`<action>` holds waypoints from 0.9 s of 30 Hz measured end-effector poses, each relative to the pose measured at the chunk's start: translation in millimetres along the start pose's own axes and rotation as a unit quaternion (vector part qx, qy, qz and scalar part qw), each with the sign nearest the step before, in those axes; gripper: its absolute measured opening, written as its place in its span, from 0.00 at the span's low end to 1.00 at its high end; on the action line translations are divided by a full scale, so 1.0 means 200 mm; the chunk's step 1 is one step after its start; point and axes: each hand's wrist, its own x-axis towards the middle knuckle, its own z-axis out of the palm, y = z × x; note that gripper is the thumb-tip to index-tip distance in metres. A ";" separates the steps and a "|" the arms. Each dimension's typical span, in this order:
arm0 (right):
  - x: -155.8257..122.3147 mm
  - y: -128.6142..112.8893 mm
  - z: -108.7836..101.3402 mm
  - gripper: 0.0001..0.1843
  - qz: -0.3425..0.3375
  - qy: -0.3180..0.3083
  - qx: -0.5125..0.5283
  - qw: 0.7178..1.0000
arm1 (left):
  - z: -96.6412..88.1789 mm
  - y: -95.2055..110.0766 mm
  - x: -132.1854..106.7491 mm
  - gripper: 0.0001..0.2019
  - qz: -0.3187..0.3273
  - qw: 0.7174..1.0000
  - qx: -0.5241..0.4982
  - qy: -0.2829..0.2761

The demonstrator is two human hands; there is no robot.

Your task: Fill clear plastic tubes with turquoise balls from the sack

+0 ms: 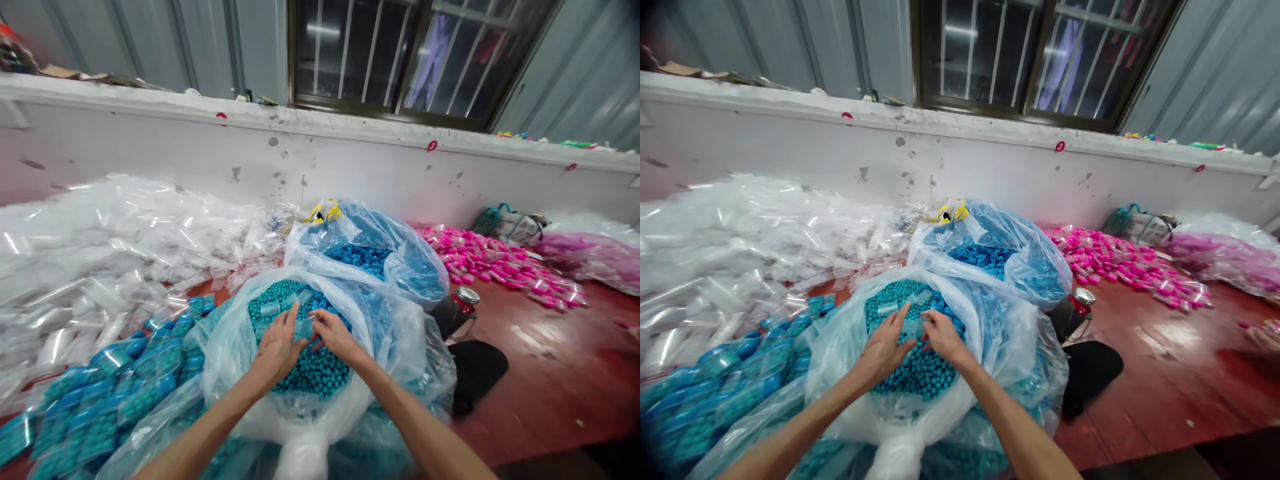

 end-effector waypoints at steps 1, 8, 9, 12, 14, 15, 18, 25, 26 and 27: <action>0.02 -0.02 0.01 0.13 -0.015 -0.021 0.003 1.000 | -0.02 0.01 0.03 0.29 0.021 0.999 -0.027 0.009; 0.06 -0.04 -0.13 0.15 0.039 0.037 -0.136 0.989 | -0.02 -0.05 -0.01 0.14 -0.099 0.973 -0.176 -0.114; 0.05 -0.02 -0.15 0.14 0.032 0.028 -0.210 0.977 | 0.00 -0.05 -0.05 0.11 -0.079 0.973 -0.141 -0.162; 0.01 0.01 -0.16 0.14 -0.037 -0.002 -0.442 0.896 | 0.06 -0.01 -0.12 0.05 -0.017 0.967 -0.013 -0.252; -0.01 0.03 -0.14 0.14 -0.067 -0.011 -0.534 0.843 | 0.10 0.01 -0.11 0.05 -0.019 0.965 0.031 -0.259; -0.01 0.05 -0.13 0.15 -0.074 -0.020 -0.560 0.825 | 0.12 0.01 -0.09 0.06 -0.028 0.966 0.043 -0.253; -0.01 0.08 -0.10 0.14 -0.082 -0.049 -0.625 0.775 | 0.15 -0.01 -0.03 0.10 -0.054 0.973 0.069 -0.214; 0.07 0.11 -0.05 0.18 0.036 0.036 -0.604 0.795 | 0.22 -0.04 0.03 0.08 -0.097 0.972 0.057 -0.205; 0.09 0.12 -0.03 0.18 0.042 0.035 -0.602 0.797 | 0.23 -0.03 0.04 0.08 -0.101 0.973 0.053 -0.203; 0.10 0.12 -0.01 0.18 0.045 0.031 -0.599 0.799 | 0.24 -0.02 0.05 0.08 -0.104 0.973 0.049 -0.200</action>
